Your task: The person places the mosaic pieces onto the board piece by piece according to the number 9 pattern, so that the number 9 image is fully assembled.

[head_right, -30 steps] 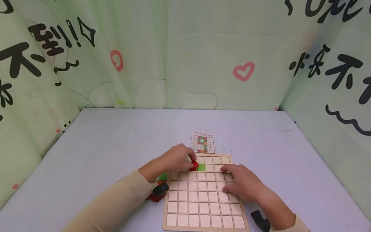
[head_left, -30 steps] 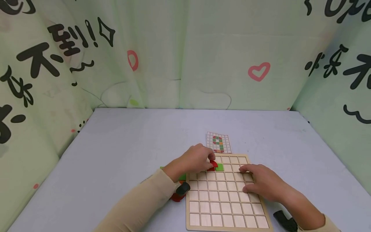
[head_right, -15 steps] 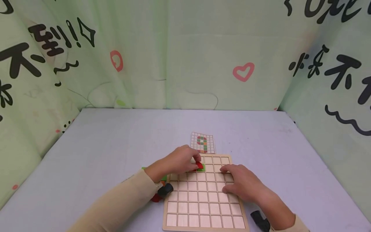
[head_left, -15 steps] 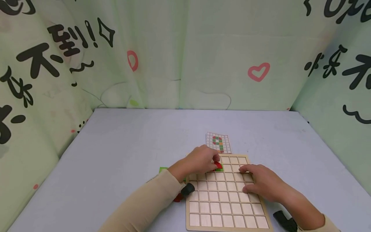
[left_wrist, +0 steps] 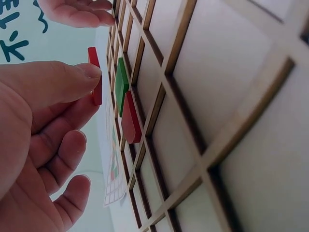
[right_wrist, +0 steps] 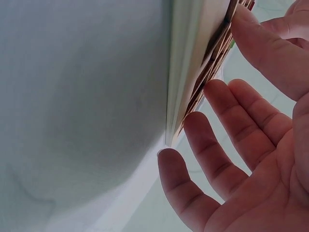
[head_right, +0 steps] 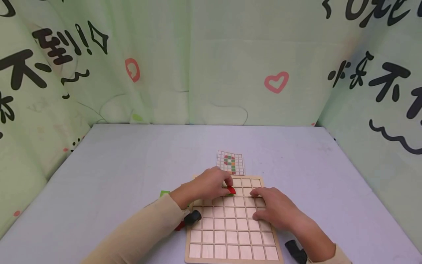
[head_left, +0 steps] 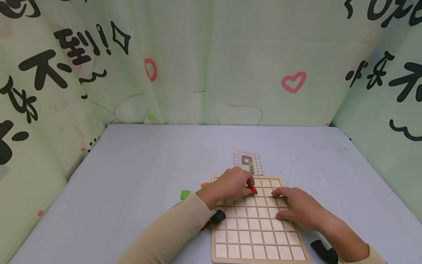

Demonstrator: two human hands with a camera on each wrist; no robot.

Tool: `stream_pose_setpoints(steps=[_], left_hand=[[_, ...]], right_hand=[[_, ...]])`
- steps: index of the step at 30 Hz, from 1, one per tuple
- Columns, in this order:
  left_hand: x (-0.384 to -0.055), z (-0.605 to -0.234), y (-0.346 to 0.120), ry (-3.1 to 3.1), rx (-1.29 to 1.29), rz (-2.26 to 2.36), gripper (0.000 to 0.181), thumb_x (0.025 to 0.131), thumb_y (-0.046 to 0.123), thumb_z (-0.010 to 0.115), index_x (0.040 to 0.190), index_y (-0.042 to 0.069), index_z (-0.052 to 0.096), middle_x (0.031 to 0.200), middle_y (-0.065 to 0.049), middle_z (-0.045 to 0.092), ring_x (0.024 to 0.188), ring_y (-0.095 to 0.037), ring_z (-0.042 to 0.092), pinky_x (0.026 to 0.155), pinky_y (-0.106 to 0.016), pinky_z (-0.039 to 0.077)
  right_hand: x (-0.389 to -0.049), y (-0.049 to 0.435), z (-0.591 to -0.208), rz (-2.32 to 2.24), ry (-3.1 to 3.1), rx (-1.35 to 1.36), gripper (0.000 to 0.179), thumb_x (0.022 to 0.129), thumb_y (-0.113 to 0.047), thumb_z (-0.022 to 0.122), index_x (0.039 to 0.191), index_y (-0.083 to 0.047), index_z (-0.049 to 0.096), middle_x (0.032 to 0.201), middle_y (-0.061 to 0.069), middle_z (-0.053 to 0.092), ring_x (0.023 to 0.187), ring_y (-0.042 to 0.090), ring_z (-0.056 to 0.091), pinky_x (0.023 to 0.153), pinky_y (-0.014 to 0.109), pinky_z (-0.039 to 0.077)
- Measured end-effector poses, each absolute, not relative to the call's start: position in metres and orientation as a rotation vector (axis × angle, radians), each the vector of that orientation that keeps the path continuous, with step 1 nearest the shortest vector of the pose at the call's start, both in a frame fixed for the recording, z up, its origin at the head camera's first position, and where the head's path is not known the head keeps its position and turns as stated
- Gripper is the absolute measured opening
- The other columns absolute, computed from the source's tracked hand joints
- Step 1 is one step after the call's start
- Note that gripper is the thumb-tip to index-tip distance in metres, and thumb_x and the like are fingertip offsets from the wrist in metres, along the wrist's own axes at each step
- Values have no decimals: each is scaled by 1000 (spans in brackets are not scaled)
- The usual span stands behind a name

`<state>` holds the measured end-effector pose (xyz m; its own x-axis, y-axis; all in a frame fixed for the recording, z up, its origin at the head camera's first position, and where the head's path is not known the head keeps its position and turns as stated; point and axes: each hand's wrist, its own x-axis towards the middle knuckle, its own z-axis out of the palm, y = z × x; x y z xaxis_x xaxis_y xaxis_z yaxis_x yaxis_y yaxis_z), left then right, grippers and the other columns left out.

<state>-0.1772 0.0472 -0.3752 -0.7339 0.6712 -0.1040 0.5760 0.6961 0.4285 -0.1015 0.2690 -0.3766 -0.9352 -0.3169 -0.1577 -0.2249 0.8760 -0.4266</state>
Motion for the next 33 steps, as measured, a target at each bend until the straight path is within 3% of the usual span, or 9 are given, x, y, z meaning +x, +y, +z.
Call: stream_pose_setpoints(steps=[33], left_hand=[[-176, -382, 66, 2695, 1045, 458, 12, 92, 22, 73, 103, 17, 73, 86, 10, 64, 75, -6, 53, 68, -18, 43]], right_hand=[[-101, 271, -377, -613, 2834, -455, 55, 78, -28, 85, 123, -6, 64, 120, 8, 65, 112, 36, 57, 92, 55, 45]])
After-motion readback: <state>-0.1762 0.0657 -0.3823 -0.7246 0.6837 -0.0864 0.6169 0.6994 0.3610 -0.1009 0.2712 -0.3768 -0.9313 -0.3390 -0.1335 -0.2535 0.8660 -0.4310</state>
